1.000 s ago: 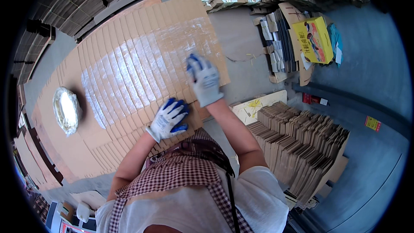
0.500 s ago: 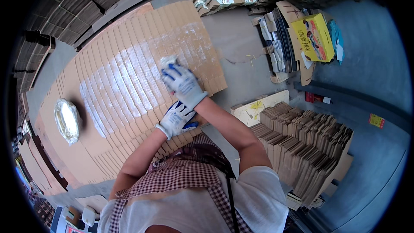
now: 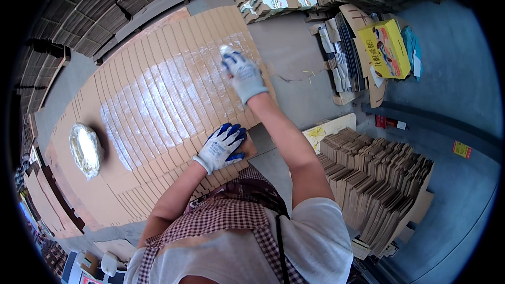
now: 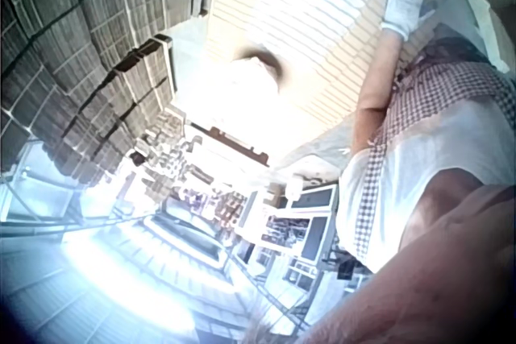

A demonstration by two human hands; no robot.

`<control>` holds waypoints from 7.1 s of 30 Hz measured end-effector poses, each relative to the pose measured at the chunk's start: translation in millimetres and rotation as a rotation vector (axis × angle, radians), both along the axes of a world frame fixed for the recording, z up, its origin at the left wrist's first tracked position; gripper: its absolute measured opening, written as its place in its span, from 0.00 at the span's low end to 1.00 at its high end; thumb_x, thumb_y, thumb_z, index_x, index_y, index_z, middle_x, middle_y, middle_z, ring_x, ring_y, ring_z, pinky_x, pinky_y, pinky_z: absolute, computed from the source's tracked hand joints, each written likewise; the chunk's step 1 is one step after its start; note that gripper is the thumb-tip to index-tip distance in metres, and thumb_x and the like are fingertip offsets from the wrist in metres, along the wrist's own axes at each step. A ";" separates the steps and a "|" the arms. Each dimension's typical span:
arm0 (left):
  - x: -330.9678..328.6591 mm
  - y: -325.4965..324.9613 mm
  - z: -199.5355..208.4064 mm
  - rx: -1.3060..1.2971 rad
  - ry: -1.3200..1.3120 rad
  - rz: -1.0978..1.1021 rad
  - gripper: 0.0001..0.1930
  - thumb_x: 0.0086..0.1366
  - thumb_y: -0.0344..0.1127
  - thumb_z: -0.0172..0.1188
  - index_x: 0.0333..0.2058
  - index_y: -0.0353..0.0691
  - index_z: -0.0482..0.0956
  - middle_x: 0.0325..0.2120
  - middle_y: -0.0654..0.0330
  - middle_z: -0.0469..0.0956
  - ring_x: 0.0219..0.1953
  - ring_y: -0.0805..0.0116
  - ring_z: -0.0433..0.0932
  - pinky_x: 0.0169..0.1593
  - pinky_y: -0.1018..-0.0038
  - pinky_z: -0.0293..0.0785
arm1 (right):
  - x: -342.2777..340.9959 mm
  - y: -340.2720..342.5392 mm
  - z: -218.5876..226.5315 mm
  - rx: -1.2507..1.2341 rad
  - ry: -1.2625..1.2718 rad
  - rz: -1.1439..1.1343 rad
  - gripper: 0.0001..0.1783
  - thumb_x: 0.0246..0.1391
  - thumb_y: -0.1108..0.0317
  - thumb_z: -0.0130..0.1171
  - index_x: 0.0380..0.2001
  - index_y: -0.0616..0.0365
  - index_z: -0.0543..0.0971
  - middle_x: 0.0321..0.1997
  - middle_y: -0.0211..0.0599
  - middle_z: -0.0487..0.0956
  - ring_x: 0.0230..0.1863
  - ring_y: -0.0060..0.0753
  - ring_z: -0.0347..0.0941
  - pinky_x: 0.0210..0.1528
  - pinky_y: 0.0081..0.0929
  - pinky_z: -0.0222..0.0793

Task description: The person aligns a stack of corrugated cardboard sheets on a workbench. They then use a brush to apply a white adhesive from a container onto the surface of the cardboard sheets in a systematic manner.

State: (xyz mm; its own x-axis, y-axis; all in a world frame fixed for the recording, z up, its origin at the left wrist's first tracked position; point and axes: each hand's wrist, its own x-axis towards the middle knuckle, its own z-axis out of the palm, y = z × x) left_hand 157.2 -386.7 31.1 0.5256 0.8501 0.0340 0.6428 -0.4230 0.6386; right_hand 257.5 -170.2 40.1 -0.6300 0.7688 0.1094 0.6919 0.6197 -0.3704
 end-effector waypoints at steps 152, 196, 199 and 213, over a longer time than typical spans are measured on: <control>-230.1 -576.8 91.3 0.508 -2.315 1.280 0.30 0.74 0.54 0.45 0.67 0.43 0.61 0.62 0.55 0.69 0.62 0.62 0.69 0.67 0.62 0.65 | -369.6 -523.4 56.0 -2.102 0.785 0.451 0.23 0.65 0.52 0.54 0.56 0.53 0.74 0.60 0.41 0.75 0.63 0.41 0.68 0.68 0.43 0.61; -619.5 -1423.5 103.0 1.683 -1.660 1.956 0.34 0.74 0.60 0.35 0.69 0.43 0.54 0.67 0.53 0.60 0.66 0.55 0.62 0.68 0.61 0.60 | -1034.8 -1523.6 103.0 -2.662 -0.119 0.530 0.19 0.60 0.72 0.58 0.54 0.57 0.75 0.50 0.43 0.80 0.47 0.41 0.80 0.54 0.35 0.79; -688.9 -1512.1 90.5 1.536 -1.545 2.043 0.34 0.74 0.59 0.34 0.69 0.43 0.54 0.66 0.52 0.60 0.65 0.55 0.63 0.67 0.61 0.61 | -1105.0 -1539.3 99.5 -2.609 -0.017 0.425 0.20 0.59 0.74 0.57 0.55 0.56 0.74 0.50 0.44 0.80 0.46 0.42 0.80 0.52 0.34 0.80; -1126.5 -1724.5 131.6 1.177 -1.872 1.684 0.30 0.76 0.55 0.34 0.69 0.43 0.54 0.66 0.53 0.61 0.65 0.56 0.64 0.66 0.58 0.65 | -1378.8 -1616.3 90.9 -2.309 0.606 0.298 0.16 0.59 0.73 0.59 0.51 0.62 0.76 0.45 0.42 0.82 0.44 0.36 0.81 0.50 0.29 0.80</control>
State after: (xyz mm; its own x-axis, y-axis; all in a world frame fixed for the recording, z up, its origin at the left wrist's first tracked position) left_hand -969.3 -2111.2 162.7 -0.9519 -0.2583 -0.1650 0.1111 -0.7925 0.5996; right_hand -1121.3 -1786.6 131.0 -0.9353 -0.1956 -0.2948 0.2985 -0.8835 -0.3610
